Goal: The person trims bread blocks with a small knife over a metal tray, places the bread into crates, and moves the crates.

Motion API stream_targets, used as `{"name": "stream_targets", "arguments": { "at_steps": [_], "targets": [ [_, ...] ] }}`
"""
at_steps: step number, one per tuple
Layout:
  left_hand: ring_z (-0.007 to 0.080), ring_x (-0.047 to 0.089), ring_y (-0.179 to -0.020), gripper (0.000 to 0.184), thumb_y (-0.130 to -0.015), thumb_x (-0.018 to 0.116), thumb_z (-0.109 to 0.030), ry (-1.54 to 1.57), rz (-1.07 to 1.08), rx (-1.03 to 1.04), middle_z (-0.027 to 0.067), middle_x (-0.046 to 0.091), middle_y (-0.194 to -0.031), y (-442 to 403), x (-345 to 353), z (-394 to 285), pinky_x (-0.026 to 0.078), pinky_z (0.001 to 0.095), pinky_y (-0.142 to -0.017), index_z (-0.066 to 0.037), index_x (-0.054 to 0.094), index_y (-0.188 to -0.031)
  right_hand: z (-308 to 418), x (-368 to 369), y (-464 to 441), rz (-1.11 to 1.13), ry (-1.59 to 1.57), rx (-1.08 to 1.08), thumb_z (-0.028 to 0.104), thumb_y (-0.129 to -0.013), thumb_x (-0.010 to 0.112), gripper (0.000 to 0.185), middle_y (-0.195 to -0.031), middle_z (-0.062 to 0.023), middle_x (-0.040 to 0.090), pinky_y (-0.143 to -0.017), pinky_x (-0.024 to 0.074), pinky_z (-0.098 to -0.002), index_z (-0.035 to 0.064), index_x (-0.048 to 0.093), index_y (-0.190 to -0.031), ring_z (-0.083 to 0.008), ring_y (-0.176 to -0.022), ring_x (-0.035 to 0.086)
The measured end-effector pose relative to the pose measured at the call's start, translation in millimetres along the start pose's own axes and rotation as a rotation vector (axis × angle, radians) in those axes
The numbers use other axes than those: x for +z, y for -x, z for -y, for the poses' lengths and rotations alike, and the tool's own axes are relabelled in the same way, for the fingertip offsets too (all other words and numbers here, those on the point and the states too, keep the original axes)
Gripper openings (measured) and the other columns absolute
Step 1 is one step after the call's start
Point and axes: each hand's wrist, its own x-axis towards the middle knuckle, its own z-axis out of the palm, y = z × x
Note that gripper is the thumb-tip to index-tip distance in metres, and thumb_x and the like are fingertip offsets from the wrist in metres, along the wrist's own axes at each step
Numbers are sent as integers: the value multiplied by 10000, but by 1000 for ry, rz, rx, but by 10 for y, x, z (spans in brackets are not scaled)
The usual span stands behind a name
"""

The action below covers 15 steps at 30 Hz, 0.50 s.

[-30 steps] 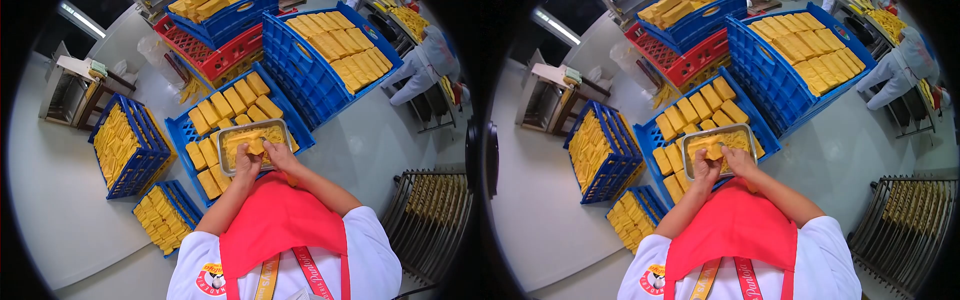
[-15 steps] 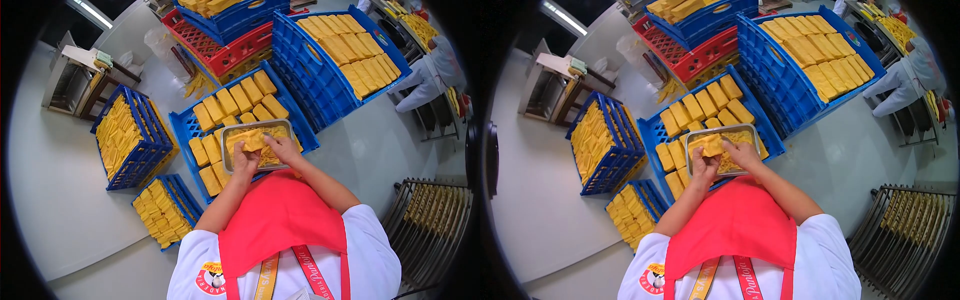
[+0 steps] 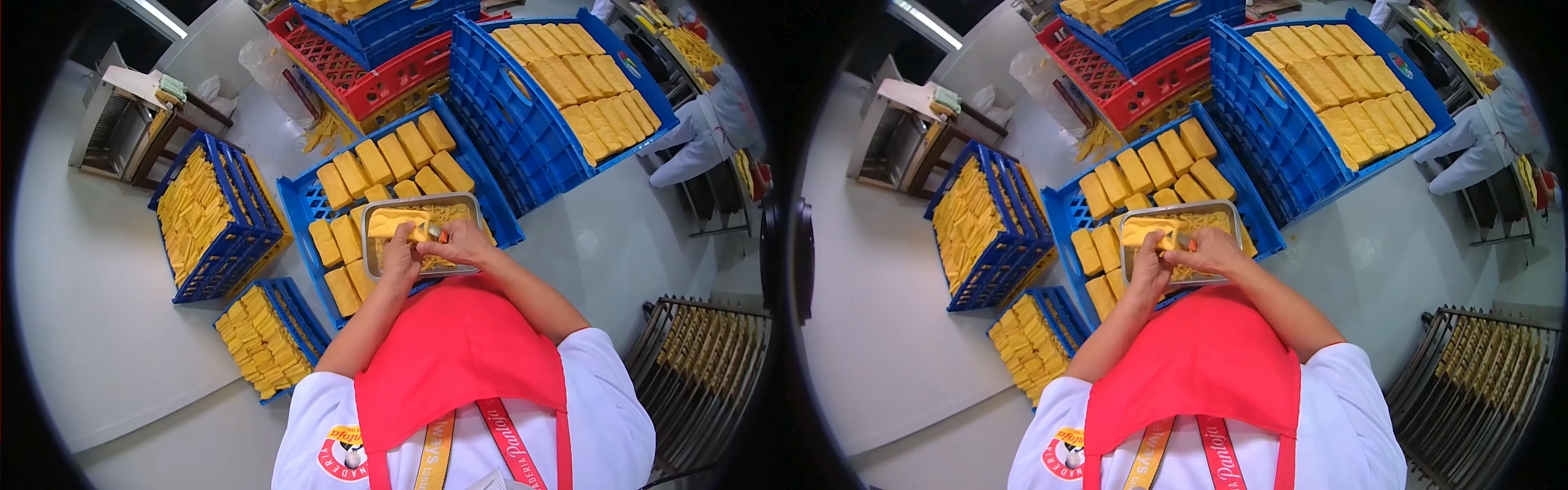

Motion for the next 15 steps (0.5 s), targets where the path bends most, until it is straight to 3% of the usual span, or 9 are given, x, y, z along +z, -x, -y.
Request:
{"name": "stream_targets", "arguments": {
  "at_steps": [3, 5, 7, 8, 10, 11, 13, 15],
  "targets": [
    [201, 661, -855, 318, -832, 653, -31, -41, -14, 14, 57, 638, -1002, -49, -1, -27, 567, 314, -640, -54, 545, -1131, 41, 3, 39, 83, -28, 64, 751, -674, 649, 726, -748, -201, 670, -679, 520, -448, 26, 674, -698, -354, -755, 673],
    [199, 660, -858, 374, -814, 660, 1, -68, -23, 10, 56, 630, -1017, -90, -11, -42, 562, 312, -631, -62, 524, -1156, 24, 20, 47, 135, 123, 31, 721, -710, 639, 689, -758, -200, 671, -678, 517, -455, 34, 683, -707, -362, -761, 669],
    [208, 641, -929, 559, -732, 673, 95, -317, -28, 353, 55, 601, -1074, -20, 89, -104, 553, 333, -727, -84, 458, -1217, -30, 1, 116, 109, 161, 7, 724, -698, 646, 686, -760, -200, 671, -676, 515, -457, 40, 688, -722, -365, -762, 667],
    [208, 641, -929, 559, -732, 673, 95, -314, -31, 356, 55, 601, -1074, -64, 27, -134, 553, 333, -727, -84, 458, -1217, -59, -21, 139, 83, 199, -18, 727, -686, 652, 684, -762, -199, 670, -674, 513, -459, 47, 694, -737, -368, -763, 664],
    [218, 603, -1010, 673, -679, 671, 142, -828, -37, 595, 56, 568, -1114, -178, -151, -223, 511, 329, -856, -97, 407, -1250, -91, -109, 166, 84, 209, 8, 725, -674, 665, 680, -758, -201, 668, -675, 512, -460, 50, 692, -748, -367, -765, 664],
    [218, 603, -1010, 673, -679, 671, 142, -828, -40, 593, 56, 568, -1114, -199, -196, -241, 511, 329, -856, -97, 407, -1250, -92, -145, 177, 84, 217, 40, 723, -661, 678, 678, -755, -203, 666, -675, 512, -461, 53, 691, -760, -366, -768, 664],
    [219, 571, -1057, 643, -683, 681, 114, -1023, 167, 835, 68, 554, -1111, -209, -237, -250, 463, 315, -923, -84, 420, -1236, -84, -196, 179, 43, 169, 25, 723, -650, 688, 679, -749, -202, 664, -678, 513, -461, 54, 687, -766, -365, -766, 665],
    [201, 572, -1025, 588, -708, 694, 83, -1094, 208, 819, 66, 553, -1097, -255, -309, -220, 466, 310, -898, -79, 428, -1207, -95, -206, 167, -3, 118, 14, 723, -639, 698, 682, -743, -201, 663, -682, 515, -461, 54, 683, -773, -364, -765, 666]
  ]
}}
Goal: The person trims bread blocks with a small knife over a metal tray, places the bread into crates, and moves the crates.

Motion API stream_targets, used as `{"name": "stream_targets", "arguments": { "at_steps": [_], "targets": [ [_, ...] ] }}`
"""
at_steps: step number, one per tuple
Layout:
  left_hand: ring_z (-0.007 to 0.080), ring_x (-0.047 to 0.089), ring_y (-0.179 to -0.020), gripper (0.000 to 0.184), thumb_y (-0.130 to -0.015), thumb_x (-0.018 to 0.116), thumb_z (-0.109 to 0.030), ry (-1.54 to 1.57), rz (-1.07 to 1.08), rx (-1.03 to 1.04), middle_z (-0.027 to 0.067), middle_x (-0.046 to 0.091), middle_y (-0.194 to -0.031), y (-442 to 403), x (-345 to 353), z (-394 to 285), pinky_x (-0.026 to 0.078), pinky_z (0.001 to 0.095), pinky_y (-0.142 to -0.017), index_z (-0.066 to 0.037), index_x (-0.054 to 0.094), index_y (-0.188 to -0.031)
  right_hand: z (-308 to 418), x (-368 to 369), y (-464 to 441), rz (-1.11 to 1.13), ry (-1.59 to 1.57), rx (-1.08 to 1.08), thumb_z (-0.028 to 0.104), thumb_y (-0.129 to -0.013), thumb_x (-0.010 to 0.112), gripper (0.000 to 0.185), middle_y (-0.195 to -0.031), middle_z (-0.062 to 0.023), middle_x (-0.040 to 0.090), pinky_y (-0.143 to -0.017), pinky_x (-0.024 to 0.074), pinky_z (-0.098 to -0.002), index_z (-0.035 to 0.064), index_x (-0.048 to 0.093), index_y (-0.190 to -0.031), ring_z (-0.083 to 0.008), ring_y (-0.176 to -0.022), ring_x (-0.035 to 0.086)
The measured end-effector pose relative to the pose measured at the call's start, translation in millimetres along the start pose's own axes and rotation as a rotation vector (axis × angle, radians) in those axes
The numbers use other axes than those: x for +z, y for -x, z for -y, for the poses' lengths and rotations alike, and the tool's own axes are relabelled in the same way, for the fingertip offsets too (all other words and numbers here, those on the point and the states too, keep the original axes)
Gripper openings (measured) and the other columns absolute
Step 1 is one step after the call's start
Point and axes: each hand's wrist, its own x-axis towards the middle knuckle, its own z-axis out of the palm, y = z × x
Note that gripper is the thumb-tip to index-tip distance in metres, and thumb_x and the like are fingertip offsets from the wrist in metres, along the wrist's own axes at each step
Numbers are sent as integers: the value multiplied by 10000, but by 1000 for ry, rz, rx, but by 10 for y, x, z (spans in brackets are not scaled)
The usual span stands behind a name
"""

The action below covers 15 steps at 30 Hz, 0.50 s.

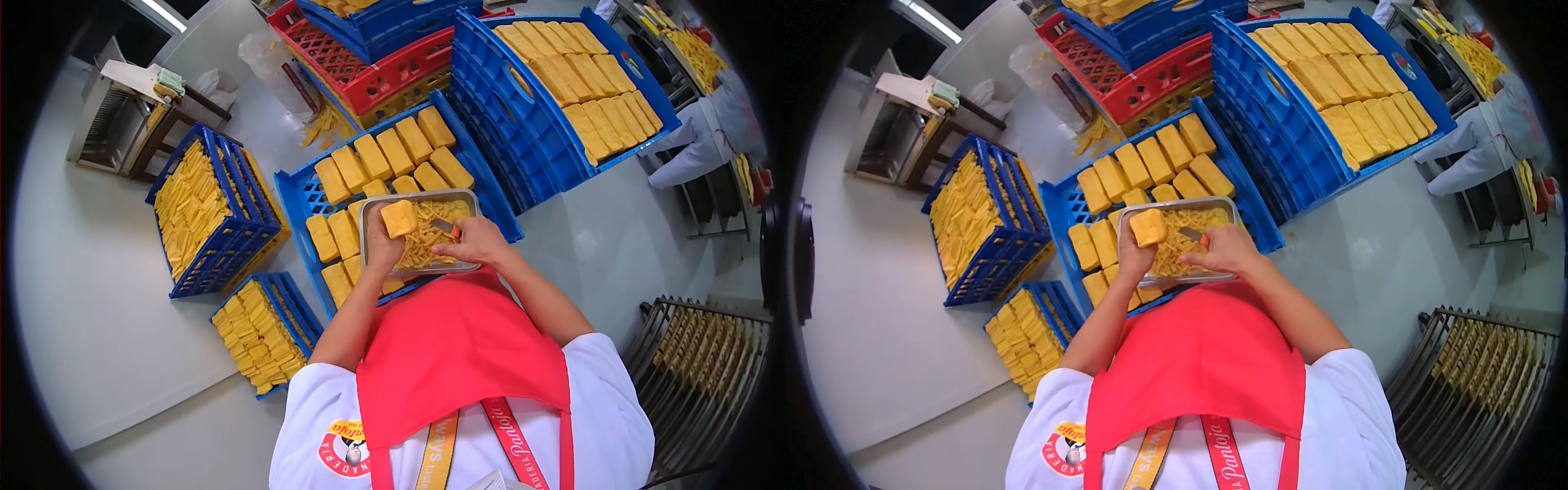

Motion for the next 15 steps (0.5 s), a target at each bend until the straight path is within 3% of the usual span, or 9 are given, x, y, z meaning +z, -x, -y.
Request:
{"name": "stream_targets", "arguments": {
  "at_steps": [2, 4, 9, 11, 15],
  "targets": [
    [183, 573, -994, 536, -734, 706, 53, -47, 63, 13, 64, 552, -1082, 34, 16, 89, 470, 305, -874, -74, 435, -1178, -5, 24, -24, -90, 10, -83, 754, -632, 698, 730, -659, -152, 630, -645, 502, -428, 34, 650, -742, -340, -705, 655],
    [191, 557, -951, 502, -742, 731, 23, -236, 131, 81, 61, 536, -1041, 64, 25, -136, 466, 307, -838, -74, 460, -1154, 38, 16, -21, -116, 45, -94, 763, -634, 688, 736, -652, -151, 627, -647, 504, -431, 35, 649, -739, -342, -707, 655],
    [225, 550, -932, 471, -732, 752, -3, -249, 162, 106, 84, 522, -987, 95, 46, -174, 461, 317, -816, -83, 496, -1120, 47, 22, -4, -183, 141, -156, 782, -674, 636, 743, -653, -165, 629, -650, 507, -448, 42, 652, -741, -355, -712, 656],
    [389, 517, -988, 532, -661, 739, 28, -267, 115, 117, 160, 524, -1023, 102, 53, -187, 436, 424, -875, -92, 504, -1123, 81, -3, 25, -170, 209, -131, 752, -755, 581, 709, -683, -185, 644, -656, 508, -459, 47, 659, -742, -361, -722, 662],
    [403, 503, -1026, 527, -644, 752, 2, -446, 70, 219, 167, 523, -1035, 76, 24, -388, 423, 458, -878, -75, 495, -1097, 74, 52, 15, -167, 134, -57, 700, -833, 525, 687, -732, -221, 657, -678, 506, -481, 33, 659, -743, -394, -744, 659]
  ]
}}
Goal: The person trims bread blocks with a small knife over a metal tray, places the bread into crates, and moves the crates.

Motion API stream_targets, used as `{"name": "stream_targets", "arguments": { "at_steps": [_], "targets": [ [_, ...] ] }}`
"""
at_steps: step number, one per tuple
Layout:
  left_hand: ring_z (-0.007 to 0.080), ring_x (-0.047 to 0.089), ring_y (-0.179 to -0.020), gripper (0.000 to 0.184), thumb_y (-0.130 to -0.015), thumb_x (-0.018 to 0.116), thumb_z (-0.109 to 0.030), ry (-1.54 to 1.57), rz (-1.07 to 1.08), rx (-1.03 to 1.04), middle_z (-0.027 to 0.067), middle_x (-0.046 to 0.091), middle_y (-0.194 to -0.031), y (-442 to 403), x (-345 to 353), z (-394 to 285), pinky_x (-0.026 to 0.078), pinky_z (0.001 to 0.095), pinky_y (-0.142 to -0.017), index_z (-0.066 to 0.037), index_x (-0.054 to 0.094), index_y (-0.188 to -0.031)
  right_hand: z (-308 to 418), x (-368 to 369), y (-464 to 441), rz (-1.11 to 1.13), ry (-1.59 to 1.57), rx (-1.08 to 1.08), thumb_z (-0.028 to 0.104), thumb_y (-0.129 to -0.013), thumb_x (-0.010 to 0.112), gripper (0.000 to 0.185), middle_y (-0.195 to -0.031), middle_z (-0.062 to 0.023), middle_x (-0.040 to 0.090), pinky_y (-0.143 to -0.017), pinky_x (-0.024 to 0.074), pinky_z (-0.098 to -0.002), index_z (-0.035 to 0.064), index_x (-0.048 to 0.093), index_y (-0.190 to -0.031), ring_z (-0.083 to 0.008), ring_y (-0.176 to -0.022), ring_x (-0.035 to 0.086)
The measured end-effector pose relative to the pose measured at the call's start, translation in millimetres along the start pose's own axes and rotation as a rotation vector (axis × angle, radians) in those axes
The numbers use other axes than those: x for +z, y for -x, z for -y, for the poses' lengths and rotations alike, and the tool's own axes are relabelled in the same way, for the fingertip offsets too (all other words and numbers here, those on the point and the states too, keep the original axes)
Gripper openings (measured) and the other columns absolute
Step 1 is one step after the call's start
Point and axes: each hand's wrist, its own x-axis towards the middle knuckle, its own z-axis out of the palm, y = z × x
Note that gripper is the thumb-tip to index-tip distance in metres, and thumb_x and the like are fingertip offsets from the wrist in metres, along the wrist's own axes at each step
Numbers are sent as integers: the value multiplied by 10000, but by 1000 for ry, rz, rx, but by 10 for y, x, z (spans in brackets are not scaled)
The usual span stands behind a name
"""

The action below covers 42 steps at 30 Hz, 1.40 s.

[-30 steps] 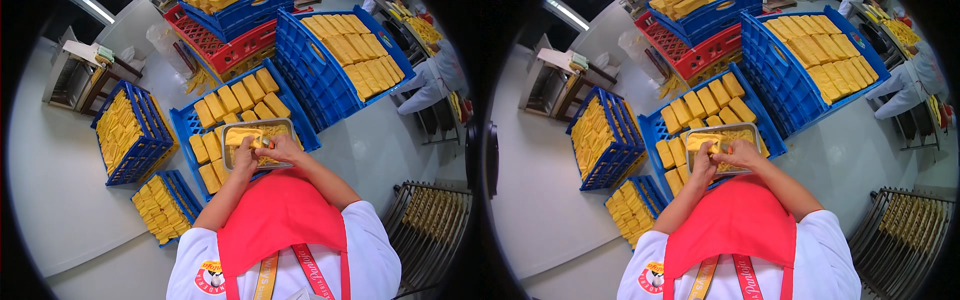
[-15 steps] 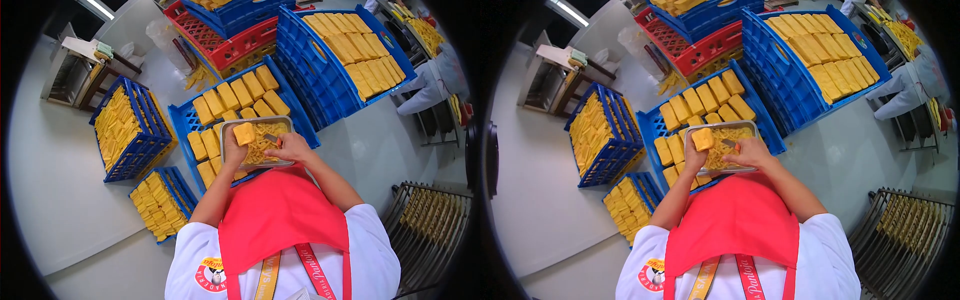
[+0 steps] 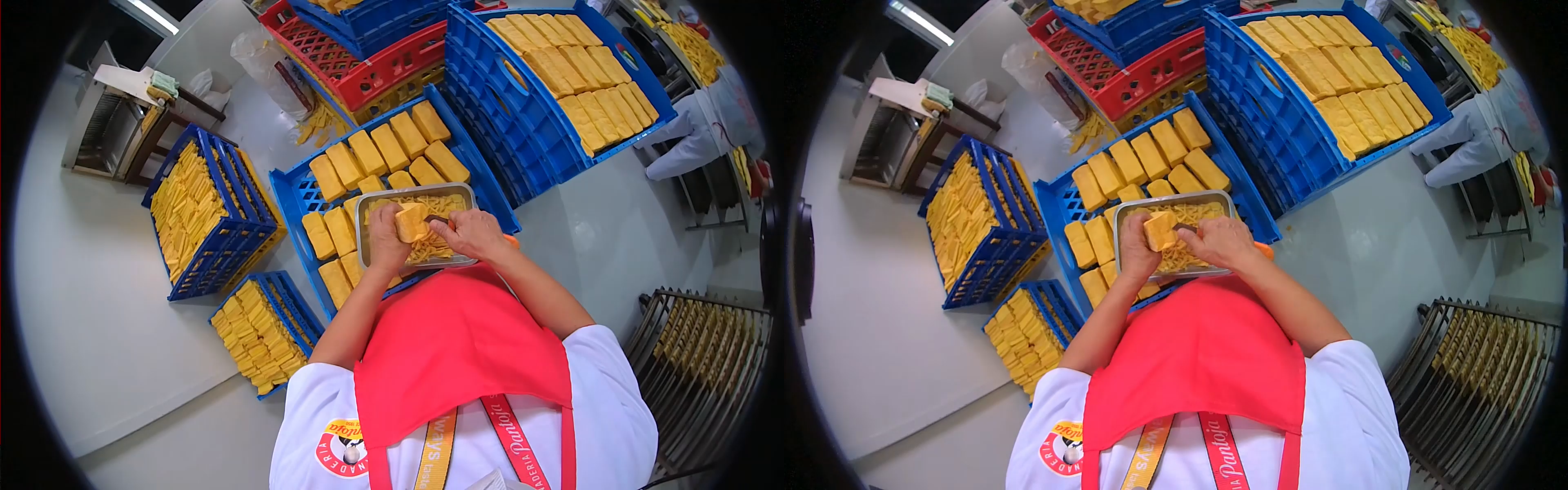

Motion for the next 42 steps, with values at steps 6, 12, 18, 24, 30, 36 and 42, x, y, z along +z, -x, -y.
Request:
{"name": "stream_targets", "arguments": {
  "at_steps": [6, 12, 18, 24, 30, 36, 42],
  "targets": [
    [399, 526, -991, 689, -544, 876, -153, -130, -5, 40, 167, 531, -1027, 25, -17, -149, 440, 459, -857, -34, 446, -1069, 56, 3, 27, 116, -189, 177, 639, -881, 465, 682, -779, -263, 663, -725, 509, -500, 12, 696, -749, -426, -806, 657],
    [317, 595, -950, 830, -454, 966, -288, 194, 326, -188, 145, 549, -1075, 51, -162, -210, 488, 398, -811, -46, 432, -1041, -35, 1, 37, 171, -218, 161, 608, -887, 460, 675, -800, -273, 663, -733, 508, -497, -13, 705, -785, -434, -824, 653],
    [257, 511, -1088, 921, -503, 935, -134, 415, 280, -99, 112, 510, -1122, 181, -44, -104, 434, 345, -919, -24, 440, -1271, 37, -54, 91, 202, -151, 160, 581, -902, 434, 658, -841, -273, 667, -768, 505, -497, -8, 714, -809, -427, -867, 653],
    [333, 491, -1091, 778, -565, 878, -103, 77, 128, 27, 151, 505, -1127, 228, 32, -207, 420, 413, -942, -51, 507, -1247, 33, 46, 132, 180, -181, 185, 563, -923, 410, 648, -884, -267, 674, -793, 506, -496, -4, 714, -849, -425, -890, 652],
    [365, 492, -1061, 699, -589, 859, -124, -89, -59, 77, 169, 508, -1109, 282, 123, -221, 416, 443, -926, -65, 530, -1203, -15, 182, 157, 177, -281, 171, 573, -939, 380, 678, -880, -282, 666, -820, 496, -490, -14, 708, -849, -434, -921, 641],
    [380, 475, -1058, 677, -604, 810, -98, -84, -71, 117, 176, 504, -1109, 238, 106, -247, 370, 469, -929, -84, 526, -1218, -84, 340, 106, 355, -662, 458, 674, -869, 489, 725, -646, -167, 632, -505, 502, -377, -13, 655, -709, -263, -570, 650],
    [382, 496, -1077, 775, -544, 872, -184, -166, 237, -42, 161, 520, -1133, 150, -44, -231, 402, 463, -948, -98, 533, -1236, -186, 254, 100, 336, -793, 489, 721, -763, 603, 714, -611, -129, 596, -478, 477, -350, 12, 634, -686, -230, -536, 621]
  ]
}}
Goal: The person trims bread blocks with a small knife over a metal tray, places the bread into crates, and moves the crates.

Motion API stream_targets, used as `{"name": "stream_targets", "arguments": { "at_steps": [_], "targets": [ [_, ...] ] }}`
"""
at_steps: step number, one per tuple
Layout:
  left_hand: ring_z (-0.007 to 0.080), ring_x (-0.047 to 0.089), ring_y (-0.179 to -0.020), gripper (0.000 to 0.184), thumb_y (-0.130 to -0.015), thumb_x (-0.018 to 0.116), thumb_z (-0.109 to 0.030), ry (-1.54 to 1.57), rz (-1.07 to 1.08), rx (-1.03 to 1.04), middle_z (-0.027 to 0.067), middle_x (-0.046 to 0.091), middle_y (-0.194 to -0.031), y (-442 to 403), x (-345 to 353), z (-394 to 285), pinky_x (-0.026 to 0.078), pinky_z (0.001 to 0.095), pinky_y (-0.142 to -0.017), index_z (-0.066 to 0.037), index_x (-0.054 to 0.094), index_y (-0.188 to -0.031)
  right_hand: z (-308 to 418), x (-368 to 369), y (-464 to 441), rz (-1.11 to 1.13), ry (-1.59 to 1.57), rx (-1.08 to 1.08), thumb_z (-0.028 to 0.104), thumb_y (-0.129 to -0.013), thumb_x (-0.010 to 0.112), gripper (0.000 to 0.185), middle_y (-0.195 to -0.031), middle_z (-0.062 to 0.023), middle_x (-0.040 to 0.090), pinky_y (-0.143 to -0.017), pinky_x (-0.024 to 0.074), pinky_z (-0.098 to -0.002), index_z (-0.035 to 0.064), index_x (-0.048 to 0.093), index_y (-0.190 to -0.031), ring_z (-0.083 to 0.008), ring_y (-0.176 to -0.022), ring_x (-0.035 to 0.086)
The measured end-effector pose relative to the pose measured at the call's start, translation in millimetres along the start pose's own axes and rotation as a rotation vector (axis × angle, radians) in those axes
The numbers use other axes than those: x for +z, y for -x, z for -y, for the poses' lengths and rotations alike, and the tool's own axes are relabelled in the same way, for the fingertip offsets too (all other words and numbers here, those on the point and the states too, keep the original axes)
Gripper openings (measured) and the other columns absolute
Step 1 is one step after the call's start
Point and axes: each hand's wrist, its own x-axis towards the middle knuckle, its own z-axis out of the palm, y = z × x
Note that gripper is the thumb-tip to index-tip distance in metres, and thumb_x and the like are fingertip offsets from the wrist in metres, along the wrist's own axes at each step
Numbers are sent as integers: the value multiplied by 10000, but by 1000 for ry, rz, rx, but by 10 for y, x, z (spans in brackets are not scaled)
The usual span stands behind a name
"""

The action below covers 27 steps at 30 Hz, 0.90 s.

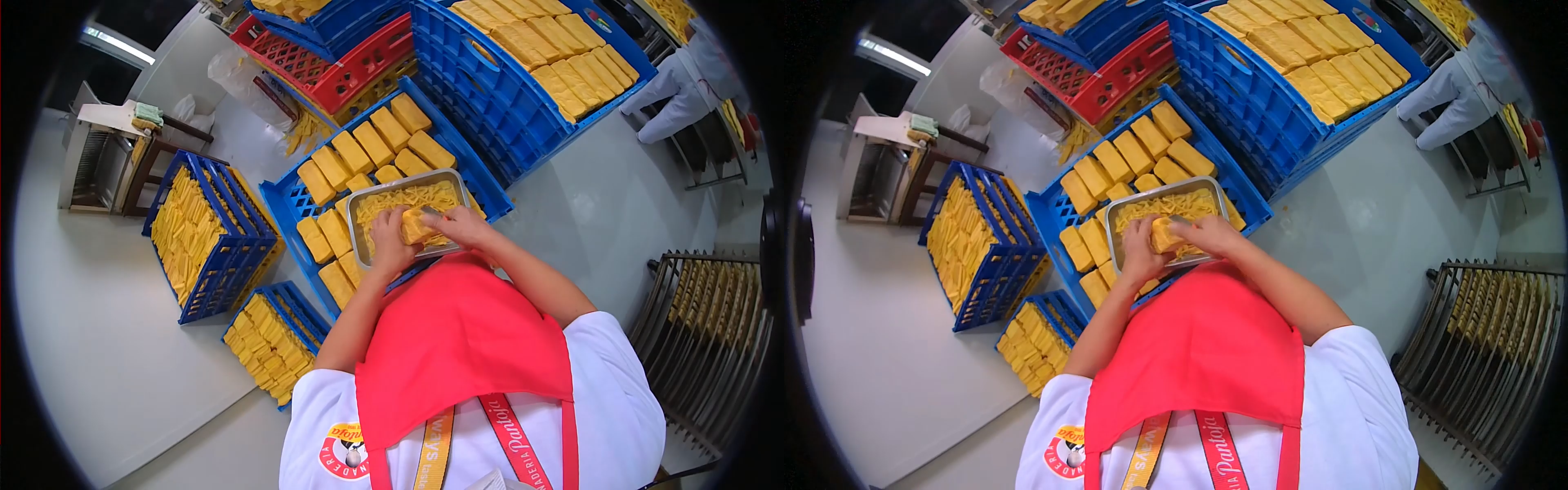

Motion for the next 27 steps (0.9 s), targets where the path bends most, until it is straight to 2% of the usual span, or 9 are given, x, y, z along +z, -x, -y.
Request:
{"name": "stream_targets", "arguments": {
  "at_steps": [2, 6, 12, 15, 17, 21, 24, 26, 27],
  "targets": [
    [379, 493, -1097, 829, -522, 877, -232, -16, 187, -10, 158, 522, -1150, -14, -9, 86, 406, 450, -961, -96, 528, -1261, 12, -52, 69, -145, 512, -391, 767, -646, 667, 768, -671, -170, 635, -602, 512, -408, 4, 644, -727, -305, -668, 662],
    [376, 468, -1136, 804, -576, 851, -274, 39, 287, 35, 156, 508, -1185, -79, -121, 52, 391, 483, -965, -134, 515, -1292, 173, -94, 177, -100, 671, -458, 793, -557, 698, 823, -761, -210, 667, -718, 510, -448, 1, 657, -774, -367, -790, 664],
    [374, 477, -1126, 803, -576, 814, -199, 4, 380, 47, 154, 508, -1182, -199, -184, -17, 395, 477, -967, -120, 503, -1312, 161, -94, 80, -82, 690, -439, 798, -577, 680, 793, -741, -211, 659, -704, 508, -458, 22, 658, -738, -373, -777, 662],
    [373, 479, -1121, 818, -563, 822, -206, -21, 374, 57, 153, 509, -1178, -231, -177, -9, 398, 475, -964, -121, 503, -1311, 144, -89, 55, 3, 728, -357, 797, -641, 630, 765, -680, -200, 643, -674, 504, -466, 33, 656, -666, -373, -737, 659],
    [376, 480, -1126, 875, -532, 849, -215, -86, 391, 52, 164, 518, -1157, -251, -175, -3, 414, 442, -972, -94, 489, -1320, 110, -48, 75, -51, 715, -396, 783, -711, 574, 754, -636, -191, 630, -638, 499, -469, 39, 651, -612, -373, -692, 652],
    [394, 484, -1150, 897, -553, 848, -250, -113, 437, -19, 201, 513, -1223, -300, -191, 8, 411, 459, -989, -66, 468, -1345, 73, 25, 93, -116, 818, -436, 761, -760, 532, 749, -632, -187, 631, -621, 497, -471, 38, 655, -605, -375, -675, 645],
    [418, 483, -1181, 920, -603, 839, -301, -5, 404, -160, 255, 486, -1293, -384, -233, 284, 404, 472, -1007, -25, 431, -1380, 63, 28, 109, -76, 839, -347, 711, -760, 582, 683, -734, -186, 663, -663, 508, -461, 34, 670, -722, -372, -748, 655],
    [441, 474, -1199, 906, -682, 793, -368, -4, 173, -257, 284, 471, -1318, -481, -285, 663, 404, 476, -1012, -1, 397, -1409, -111, 22, 97, -317, 843, -410, 612, -771, 643, 583, -868, -193, 680, -718, 508, -467, 40, 656, -881, -375, -836, 654],
    [441, 474, -1199, 906, -682, 793, -368, -10, 163, -270, 284, 471, -1318, -542, -391, 823, 404, 476, -1012, -1, 397, -1409, -124, 21, 122, -305, 845, -422, 612, -771, 643, 583, -868, -193, 680, -718, 508, -467, 40, 656, -881, -375, -836, 654]
  ]
}}
